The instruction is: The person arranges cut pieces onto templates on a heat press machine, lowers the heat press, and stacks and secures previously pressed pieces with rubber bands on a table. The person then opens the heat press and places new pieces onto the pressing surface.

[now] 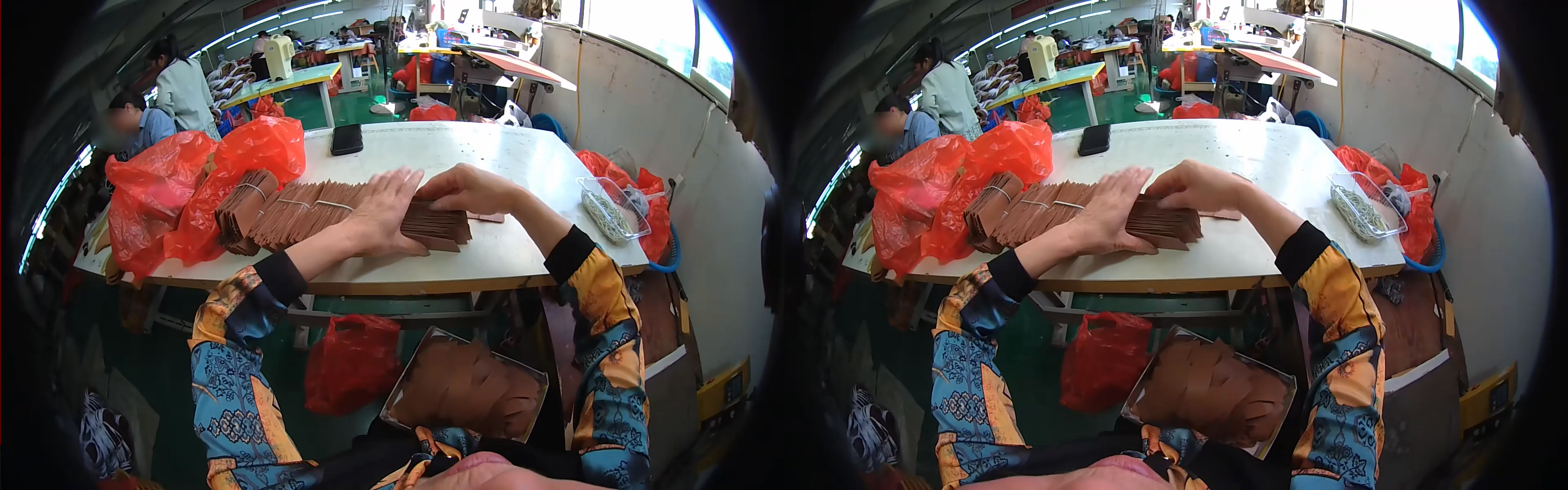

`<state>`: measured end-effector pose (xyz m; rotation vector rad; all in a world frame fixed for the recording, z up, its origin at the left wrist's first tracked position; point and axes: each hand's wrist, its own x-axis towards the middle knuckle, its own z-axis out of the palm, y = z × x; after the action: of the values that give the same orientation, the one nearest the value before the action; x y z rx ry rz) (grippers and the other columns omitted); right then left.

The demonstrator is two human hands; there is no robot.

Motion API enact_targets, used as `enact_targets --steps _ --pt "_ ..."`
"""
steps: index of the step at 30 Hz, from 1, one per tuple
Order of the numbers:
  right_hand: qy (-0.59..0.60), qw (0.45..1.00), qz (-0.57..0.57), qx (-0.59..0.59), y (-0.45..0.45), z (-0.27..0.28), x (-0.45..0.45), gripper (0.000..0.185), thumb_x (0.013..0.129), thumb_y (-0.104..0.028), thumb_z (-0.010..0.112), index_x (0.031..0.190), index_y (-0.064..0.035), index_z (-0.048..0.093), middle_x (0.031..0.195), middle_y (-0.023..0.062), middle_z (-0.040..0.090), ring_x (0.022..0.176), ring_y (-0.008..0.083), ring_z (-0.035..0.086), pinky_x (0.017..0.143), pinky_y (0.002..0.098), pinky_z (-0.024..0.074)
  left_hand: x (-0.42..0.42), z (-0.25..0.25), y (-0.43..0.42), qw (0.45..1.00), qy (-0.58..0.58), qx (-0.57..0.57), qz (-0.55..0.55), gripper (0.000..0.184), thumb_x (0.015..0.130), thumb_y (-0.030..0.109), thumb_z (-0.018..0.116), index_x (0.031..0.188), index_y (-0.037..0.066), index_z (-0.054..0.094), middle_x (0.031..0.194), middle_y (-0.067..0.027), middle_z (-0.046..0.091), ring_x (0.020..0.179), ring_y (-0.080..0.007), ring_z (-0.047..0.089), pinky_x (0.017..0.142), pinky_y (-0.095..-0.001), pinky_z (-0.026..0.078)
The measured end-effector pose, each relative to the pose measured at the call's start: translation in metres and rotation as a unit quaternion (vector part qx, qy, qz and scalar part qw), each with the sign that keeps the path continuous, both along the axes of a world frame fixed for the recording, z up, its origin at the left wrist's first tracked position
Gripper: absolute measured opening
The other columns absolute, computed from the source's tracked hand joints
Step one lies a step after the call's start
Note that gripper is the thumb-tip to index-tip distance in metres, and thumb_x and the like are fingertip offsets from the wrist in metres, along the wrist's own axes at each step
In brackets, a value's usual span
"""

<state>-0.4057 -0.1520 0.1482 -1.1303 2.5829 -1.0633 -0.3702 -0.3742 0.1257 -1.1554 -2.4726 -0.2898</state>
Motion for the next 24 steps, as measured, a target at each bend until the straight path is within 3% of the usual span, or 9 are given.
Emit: enact_targets --steps 2,3,5,7,8,11,15,16,24 --pt "-0.061 0.996 -0.031 -0.051 0.008 0.017 0.004 0.026 0.086 -0.013 0.06 0.107 0.0005 0.064 0.09 0.0144 0.067 0.081 0.0193 0.064 0.074 0.0295 0.0515 -0.008 0.003 0.0 0.984 -0.176 -0.033 -0.01 0.089 0.064 0.049 0.078 0.129 -0.001 0.043 0.113 -0.023 0.057 0.106 -0.0351 0.055 0.092 -0.0391 0.044" --pt "-0.033 0.993 -0.107 -0.036 0.02 0.019 -0.005 0.029 0.089 -0.024 0.059 0.099 0.0021 0.067 0.088 0.0153 0.067 0.078 0.0196 0.065 0.068 0.0283 0.0513 -0.007 0.006 0.002 0.98 -0.192 -0.042 -0.001 0.085 0.065 0.048 0.078 0.125 -0.001 0.046 0.112 -0.0223 0.058 0.104 -0.0346 0.057 0.091 -0.0389 0.044" --pt "0.029 0.897 -0.331 0.292 0.032 0.033 -0.01 0.038 0.088 -0.035 0.059 0.088 0.0013 0.07 0.083 0.0149 0.067 0.073 0.0221 0.065 0.064 0.0285 0.051 -0.003 0.016 0.005 0.973 -0.22 -0.063 0.017 0.077 0.065 0.047 0.078 0.119 -0.001 0.051 0.108 -0.0208 0.06 0.1 -0.0337 0.059 0.088 -0.0386 0.046" --pt "-0.017 0.848 -0.348 0.4 0.037 0.031 0.004 0.053 0.083 -0.05 0.058 0.081 0.0015 0.071 0.076 0.0143 0.067 0.069 0.025 0.065 0.063 0.0295 0.0512 0.003 0.015 0.007 0.977 -0.198 -0.066 0.032 0.072 0.066 0.048 0.076 0.115 -0.001 0.053 0.108 -0.0204 0.06 0.101 -0.0337 0.058 0.088 -0.0391 0.046" --pt "0.106 0.853 -0.328 0.393 0.044 0.011 -0.009 0.065 0.076 -0.061 0.064 0.067 0.0034 0.068 0.062 0.013 0.065 0.051 0.0196 0.064 0.049 0.0273 0.0506 0.004 0.013 0.007 0.979 -0.189 -0.065 0.033 0.072 0.066 0.049 0.076 0.115 -0.001 0.054 0.108 -0.0202 0.06 0.101 -0.0336 0.058 0.088 -0.0392 0.046" --pt "0.043 0.863 -0.341 0.371 0.024 0.005 -0.014 0.065 0.071 -0.062 0.063 0.08 0.002 0.071 0.075 0.0148 0.067 0.068 0.0256 0.066 0.062 0.0312 0.0515 0.006 0.014 0.009 0.977 -0.199 -0.068 0.041 0.074 0.066 0.05 0.075 0.116 0.0 0.053 0.109 -0.0196 0.059 0.103 -0.0331 0.057 0.088 -0.0398 0.046" --pt "0.055 0.915 -0.301 0.262 0.018 -0.008 -0.04 0.057 0.061 -0.05 0.076 0.081 0.0035 0.07 0.078 0.0191 0.067 0.072 0.029 0.066 0.066 0.0347 0.052 0.012 0.014 0.005 0.976 -0.201 -0.067 0.049 0.076 0.066 0.05 0.075 0.117 0.0 0.052 0.11 -0.0197 0.058 0.105 -0.0334 0.056 0.09 -0.0399 0.045" --pt "0.039 0.921 -0.309 0.235 0.016 -0.011 -0.043 0.052 0.06 -0.035 0.083 0.09 0.0038 0.067 0.085 0.0173 0.066 0.078 0.0239 0.064 0.067 0.0331 0.0507 0.014 0.013 0.003 0.977 -0.197 -0.065 0.046 0.076 0.066 0.05 0.075 0.118 0.0 0.051 0.111 -0.0198 0.058 0.105 -0.0335 0.056 0.09 -0.0399 0.045" --pt "0.025 0.951 -0.31 0.001 0.02 -0.013 -0.038 0.029 0.068 -0.017 0.078 0.088 0.0021 0.069 0.081 0.0141 0.067 0.071 0.0242 0.064 0.067 0.0338 0.0497 0.017 0.009 -0.003 0.98 -0.19 -0.053 0.001 0.078 0.067 0.049 0.075 0.12 -0.001 0.049 0.113 -0.0205 0.056 0.109 -0.0341 0.053 0.093 -0.0402 0.043"
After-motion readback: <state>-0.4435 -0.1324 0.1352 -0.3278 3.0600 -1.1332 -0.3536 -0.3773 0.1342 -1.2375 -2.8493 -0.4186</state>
